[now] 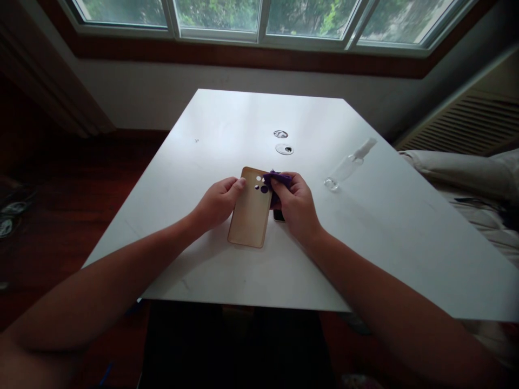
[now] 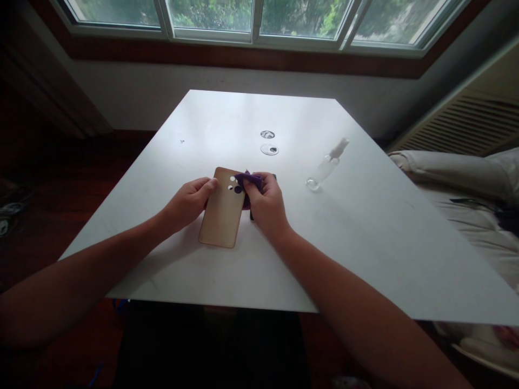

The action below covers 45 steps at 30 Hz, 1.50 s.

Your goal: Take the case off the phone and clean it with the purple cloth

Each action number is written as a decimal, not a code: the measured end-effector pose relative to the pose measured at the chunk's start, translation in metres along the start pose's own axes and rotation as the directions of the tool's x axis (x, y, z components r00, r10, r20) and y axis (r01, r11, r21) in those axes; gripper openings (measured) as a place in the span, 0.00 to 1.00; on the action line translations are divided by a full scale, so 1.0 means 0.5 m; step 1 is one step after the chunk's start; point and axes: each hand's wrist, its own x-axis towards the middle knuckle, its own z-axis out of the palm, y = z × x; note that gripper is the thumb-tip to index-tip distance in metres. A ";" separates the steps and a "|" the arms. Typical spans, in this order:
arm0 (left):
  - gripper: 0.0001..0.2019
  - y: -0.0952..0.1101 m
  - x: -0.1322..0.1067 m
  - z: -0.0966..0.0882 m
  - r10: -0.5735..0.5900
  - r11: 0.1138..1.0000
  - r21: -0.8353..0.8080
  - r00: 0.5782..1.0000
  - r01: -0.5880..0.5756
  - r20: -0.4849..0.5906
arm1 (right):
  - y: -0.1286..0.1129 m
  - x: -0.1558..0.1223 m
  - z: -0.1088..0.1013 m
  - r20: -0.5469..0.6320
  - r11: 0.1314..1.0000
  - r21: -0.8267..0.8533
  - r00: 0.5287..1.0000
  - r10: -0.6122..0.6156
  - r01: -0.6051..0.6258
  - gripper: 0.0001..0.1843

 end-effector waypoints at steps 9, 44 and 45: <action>0.19 0.012 -0.005 -0.002 0.059 0.998 0.024 0.990 -0.056 -0.127 | 0.005 0.010 -0.007 -0.005 1.000 0.031 1.000 0.000 0.001 0.21; 0.21 0.030 -0.020 0.007 0.094 0.986 0.145 0.988 -0.076 -0.121 | -0.027 0.012 -0.008 0.158 0.968 0.213 0.982 0.103 -0.136 0.32; 0.21 0.031 -0.021 0.007 0.102 0.983 0.166 0.988 -0.082 -0.114 | -0.026 0.013 -0.010 0.188 0.966 0.202 0.974 0.124 -0.162 0.31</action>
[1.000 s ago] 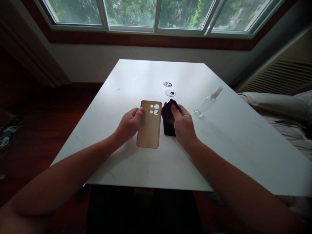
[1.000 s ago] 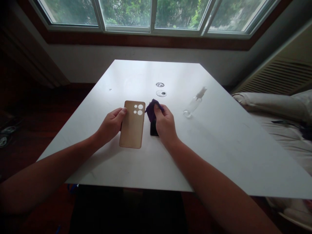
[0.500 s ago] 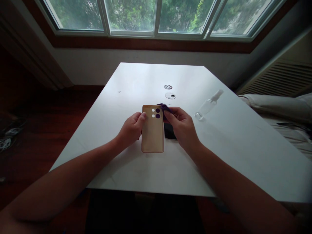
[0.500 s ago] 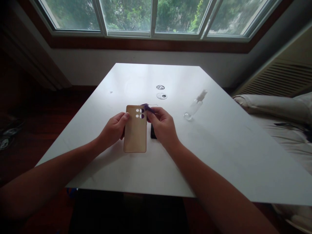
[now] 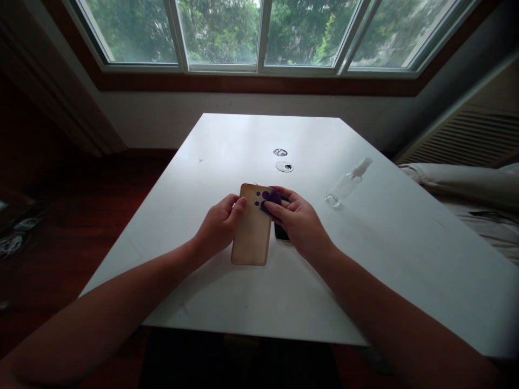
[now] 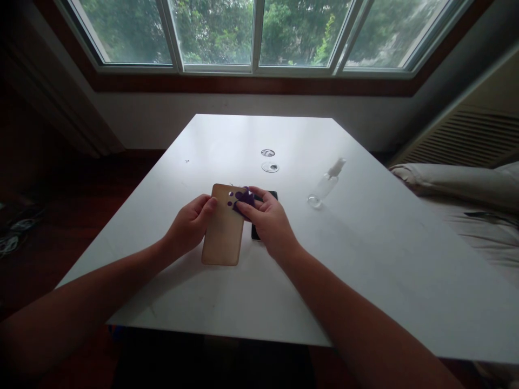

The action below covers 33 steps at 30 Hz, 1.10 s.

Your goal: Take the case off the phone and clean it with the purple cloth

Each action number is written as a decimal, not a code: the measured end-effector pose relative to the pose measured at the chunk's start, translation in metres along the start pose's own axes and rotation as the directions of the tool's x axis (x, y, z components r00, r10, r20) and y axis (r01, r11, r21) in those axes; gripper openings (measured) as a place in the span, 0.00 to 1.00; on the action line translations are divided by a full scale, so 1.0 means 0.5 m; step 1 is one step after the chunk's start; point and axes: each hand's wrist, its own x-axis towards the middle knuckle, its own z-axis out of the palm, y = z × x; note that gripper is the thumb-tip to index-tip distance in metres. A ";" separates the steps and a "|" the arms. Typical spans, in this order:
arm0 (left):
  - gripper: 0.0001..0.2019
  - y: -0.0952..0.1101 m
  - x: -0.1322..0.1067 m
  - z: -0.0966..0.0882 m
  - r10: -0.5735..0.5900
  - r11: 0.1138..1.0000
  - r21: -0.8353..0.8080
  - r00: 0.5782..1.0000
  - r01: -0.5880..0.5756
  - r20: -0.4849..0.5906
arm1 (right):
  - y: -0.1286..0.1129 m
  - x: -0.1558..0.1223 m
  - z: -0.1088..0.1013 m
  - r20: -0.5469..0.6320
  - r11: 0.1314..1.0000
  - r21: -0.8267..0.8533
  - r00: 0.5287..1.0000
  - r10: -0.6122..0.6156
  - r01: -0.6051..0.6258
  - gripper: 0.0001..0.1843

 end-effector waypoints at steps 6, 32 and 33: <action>0.19 0.000 -0.010 0.005 0.001 1.000 -0.006 0.991 0.000 0.134 | -0.009 -0.007 0.000 -0.004 0.989 -0.140 0.999 -0.036 0.035 0.19; 0.14 -0.035 0.015 0.012 0.131 0.961 -0.230 0.985 -0.154 -0.113 | 0.023 -0.025 0.002 0.153 0.791 -0.555 0.966 -0.207 0.258 0.13; 0.14 -0.034 0.014 0.010 0.150 0.964 -0.204 0.983 -0.170 -0.108 | 0.023 -0.026 0.002 0.141 0.783 -0.559 0.962 -0.235 0.274 0.13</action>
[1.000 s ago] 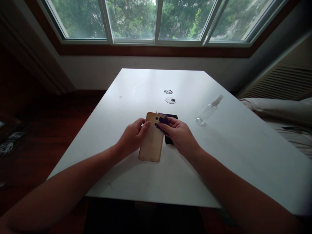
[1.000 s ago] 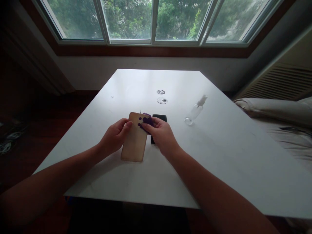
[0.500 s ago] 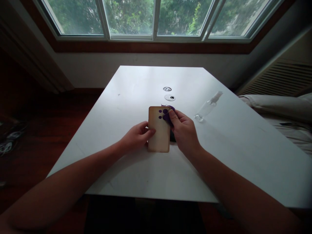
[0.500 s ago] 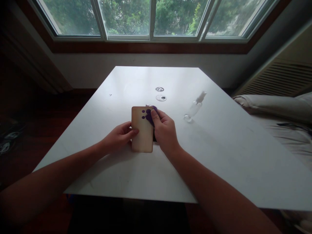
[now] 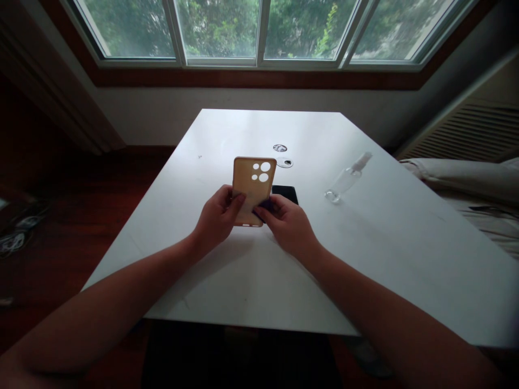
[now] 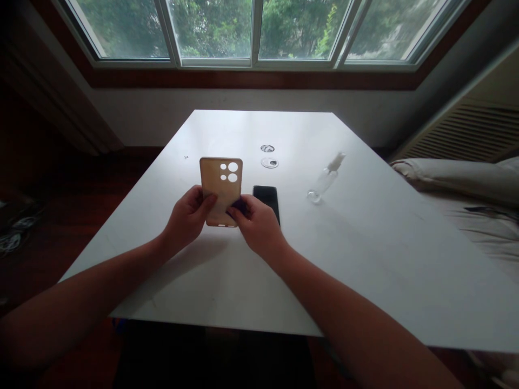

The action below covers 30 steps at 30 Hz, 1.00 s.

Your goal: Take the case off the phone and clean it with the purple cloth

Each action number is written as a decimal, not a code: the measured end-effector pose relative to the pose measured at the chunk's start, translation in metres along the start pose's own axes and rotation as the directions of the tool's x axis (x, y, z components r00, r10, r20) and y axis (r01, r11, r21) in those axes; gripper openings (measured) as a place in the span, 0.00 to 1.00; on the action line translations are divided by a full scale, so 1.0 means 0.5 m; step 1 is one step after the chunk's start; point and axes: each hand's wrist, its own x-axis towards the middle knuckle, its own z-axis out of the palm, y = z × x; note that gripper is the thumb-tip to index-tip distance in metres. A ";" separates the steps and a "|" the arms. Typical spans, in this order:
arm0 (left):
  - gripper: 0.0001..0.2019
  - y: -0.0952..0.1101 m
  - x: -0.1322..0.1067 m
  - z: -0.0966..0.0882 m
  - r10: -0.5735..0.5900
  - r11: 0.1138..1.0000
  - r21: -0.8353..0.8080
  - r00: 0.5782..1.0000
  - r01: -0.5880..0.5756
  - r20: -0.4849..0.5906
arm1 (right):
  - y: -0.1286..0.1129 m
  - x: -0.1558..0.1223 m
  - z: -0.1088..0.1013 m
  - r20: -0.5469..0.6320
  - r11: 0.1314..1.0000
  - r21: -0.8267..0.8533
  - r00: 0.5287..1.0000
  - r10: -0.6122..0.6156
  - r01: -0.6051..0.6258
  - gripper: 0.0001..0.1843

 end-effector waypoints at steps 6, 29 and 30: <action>0.12 0.007 0.002 -0.005 0.079 0.981 0.175 0.996 -0.087 0.051 | -0.006 -0.002 -0.003 -0.183 0.992 0.005 0.976 -0.122 0.125 0.15; 0.08 -0.004 0.008 -0.011 0.088 0.916 0.378 0.986 -0.135 0.141 | -0.018 -0.005 -0.013 -0.175 0.956 -0.066 0.940 -0.292 0.284 0.23; 0.08 -0.004 0.008 -0.011 0.090 0.917 0.374 0.986 -0.137 0.143 | -0.019 -0.003 -0.014 -0.186 0.961 -0.091 0.943 -0.274 0.261 0.22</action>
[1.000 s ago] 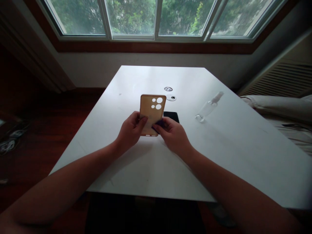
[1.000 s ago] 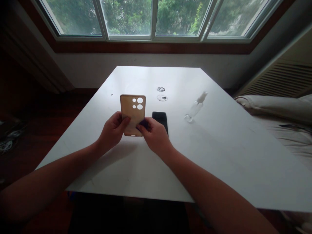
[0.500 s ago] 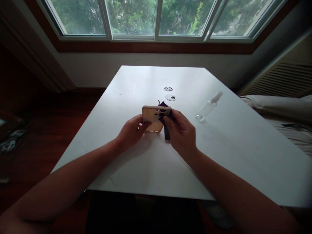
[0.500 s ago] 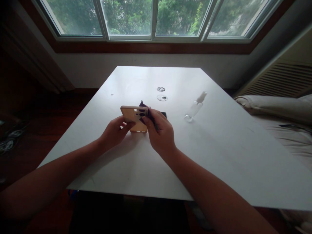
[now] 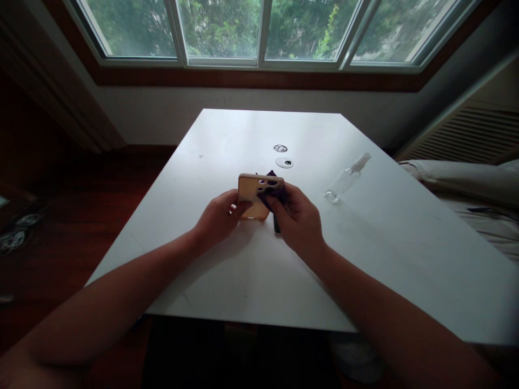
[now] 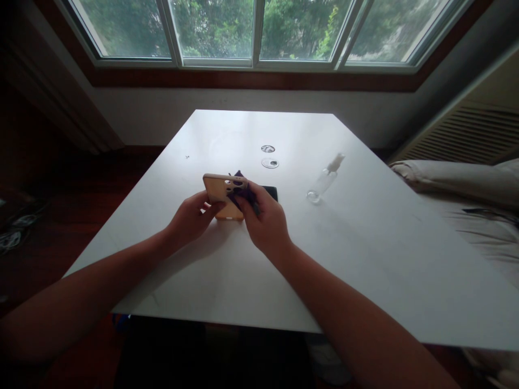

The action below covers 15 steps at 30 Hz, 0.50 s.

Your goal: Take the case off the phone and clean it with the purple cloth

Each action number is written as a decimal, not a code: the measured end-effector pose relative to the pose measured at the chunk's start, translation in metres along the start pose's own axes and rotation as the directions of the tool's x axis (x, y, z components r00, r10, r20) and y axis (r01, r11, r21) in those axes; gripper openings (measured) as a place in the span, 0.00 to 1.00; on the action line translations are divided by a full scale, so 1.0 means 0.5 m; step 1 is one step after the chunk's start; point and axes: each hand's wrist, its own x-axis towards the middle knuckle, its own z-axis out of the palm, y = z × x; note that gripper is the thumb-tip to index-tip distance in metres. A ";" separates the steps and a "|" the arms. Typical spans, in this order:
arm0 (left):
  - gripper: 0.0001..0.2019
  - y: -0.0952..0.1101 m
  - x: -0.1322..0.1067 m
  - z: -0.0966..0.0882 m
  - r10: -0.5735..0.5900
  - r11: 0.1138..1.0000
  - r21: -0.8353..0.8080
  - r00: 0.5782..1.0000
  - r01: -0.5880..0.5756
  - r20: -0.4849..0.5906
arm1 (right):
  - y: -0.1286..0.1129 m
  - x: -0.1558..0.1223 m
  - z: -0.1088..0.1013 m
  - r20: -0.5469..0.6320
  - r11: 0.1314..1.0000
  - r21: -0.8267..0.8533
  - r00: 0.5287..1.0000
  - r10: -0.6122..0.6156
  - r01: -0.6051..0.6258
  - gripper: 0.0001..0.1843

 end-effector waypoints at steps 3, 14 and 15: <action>0.07 0.000 -0.001 0.000 0.012 1.000 0.002 1.000 -0.012 -0.009 | -0.001 0.005 -0.001 -0.010 0.996 -0.073 0.999 0.048 -0.048 0.17; 0.10 -0.004 0.001 0.000 -0.014 1.000 0.004 1.000 0.014 -0.012 | 0.017 0.015 -0.008 0.177 0.968 -0.212 0.968 0.175 -0.136 0.12; 0.10 -0.003 0.001 -0.001 -0.022 1.000 0.009 1.000 0.022 -0.011 | 0.018 0.014 -0.008 0.181 0.966 -0.221 0.967 0.177 -0.135 0.12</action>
